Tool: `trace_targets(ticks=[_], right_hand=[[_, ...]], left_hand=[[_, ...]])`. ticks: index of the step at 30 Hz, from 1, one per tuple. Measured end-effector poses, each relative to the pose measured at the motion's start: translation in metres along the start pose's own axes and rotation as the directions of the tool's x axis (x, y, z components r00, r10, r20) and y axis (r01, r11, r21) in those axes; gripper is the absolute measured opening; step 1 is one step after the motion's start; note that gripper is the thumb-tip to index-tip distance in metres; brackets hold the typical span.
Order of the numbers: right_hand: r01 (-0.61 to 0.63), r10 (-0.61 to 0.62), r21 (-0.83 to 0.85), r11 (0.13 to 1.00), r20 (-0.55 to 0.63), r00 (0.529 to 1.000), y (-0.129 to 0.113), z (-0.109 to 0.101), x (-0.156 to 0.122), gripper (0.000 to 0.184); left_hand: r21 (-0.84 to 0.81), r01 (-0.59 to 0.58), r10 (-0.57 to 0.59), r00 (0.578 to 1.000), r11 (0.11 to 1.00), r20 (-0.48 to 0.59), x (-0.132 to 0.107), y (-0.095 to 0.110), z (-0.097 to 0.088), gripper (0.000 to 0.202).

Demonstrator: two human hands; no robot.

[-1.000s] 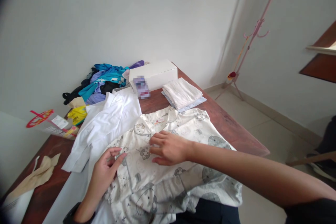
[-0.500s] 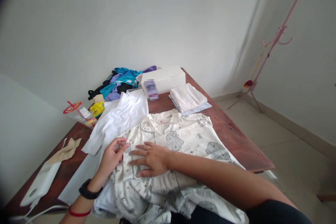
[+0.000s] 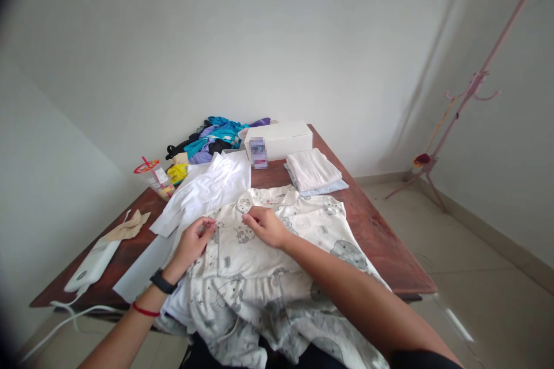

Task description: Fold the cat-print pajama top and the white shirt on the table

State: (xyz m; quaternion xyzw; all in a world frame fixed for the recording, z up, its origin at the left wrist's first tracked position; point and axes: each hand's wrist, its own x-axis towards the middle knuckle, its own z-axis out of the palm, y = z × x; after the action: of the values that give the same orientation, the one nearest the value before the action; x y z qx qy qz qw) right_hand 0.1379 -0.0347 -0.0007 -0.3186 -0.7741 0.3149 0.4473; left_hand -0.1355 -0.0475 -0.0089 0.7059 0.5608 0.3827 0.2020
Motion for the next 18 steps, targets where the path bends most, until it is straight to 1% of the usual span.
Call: trace_targets(ticks=[3, 6, 11, 14, 16, 18], right_hand=[[-0.012, 0.012, -0.006, 1.000, -0.011, 1.000, 0.002, -0.004, 0.000, 0.047], [0.001, 0.001, -0.046, 0.999, 0.042, 0.999, 0.002, -0.004, -0.001, 0.045], [0.000, 0.017, -0.120, 0.993, 0.138, 0.990, 0.004, -0.002, -0.003, 0.045], [-0.010, 0.033, -0.138, 0.990, 0.166, 0.986, 0.006, -0.001, -0.004, 0.045], [-0.021, 0.044, -0.140, 0.990, 0.164, 0.985, 0.008, -0.001, -0.004, 0.045], [-0.034, 0.056, -0.143, 0.989, 0.154, 0.986, 0.009, -0.001, -0.004, 0.045]], left_hand=[[-0.002, 0.042, -0.042, 0.999, 0.999, 0.005, -0.001, 0.005, -0.001, 0.032], [-0.029, 0.095, -0.094, 0.995, 0.995, 0.028, -0.001, 0.005, -0.001, 0.034], [-0.126, 0.141, -0.135, 0.989, 0.982, 0.059, -0.002, -0.001, 0.001, 0.035], [-0.158, 0.185, -0.171, 0.980, 0.970, 0.099, -0.003, -0.001, -0.003, 0.037], [-0.117, 0.136, -0.127, 0.989, 0.984, 0.081, -0.006, 0.004, -0.013, 0.037], [0.008, 0.037, -0.038, 0.999, 0.999, 0.013, -0.013, 0.011, -0.027, 0.034]])
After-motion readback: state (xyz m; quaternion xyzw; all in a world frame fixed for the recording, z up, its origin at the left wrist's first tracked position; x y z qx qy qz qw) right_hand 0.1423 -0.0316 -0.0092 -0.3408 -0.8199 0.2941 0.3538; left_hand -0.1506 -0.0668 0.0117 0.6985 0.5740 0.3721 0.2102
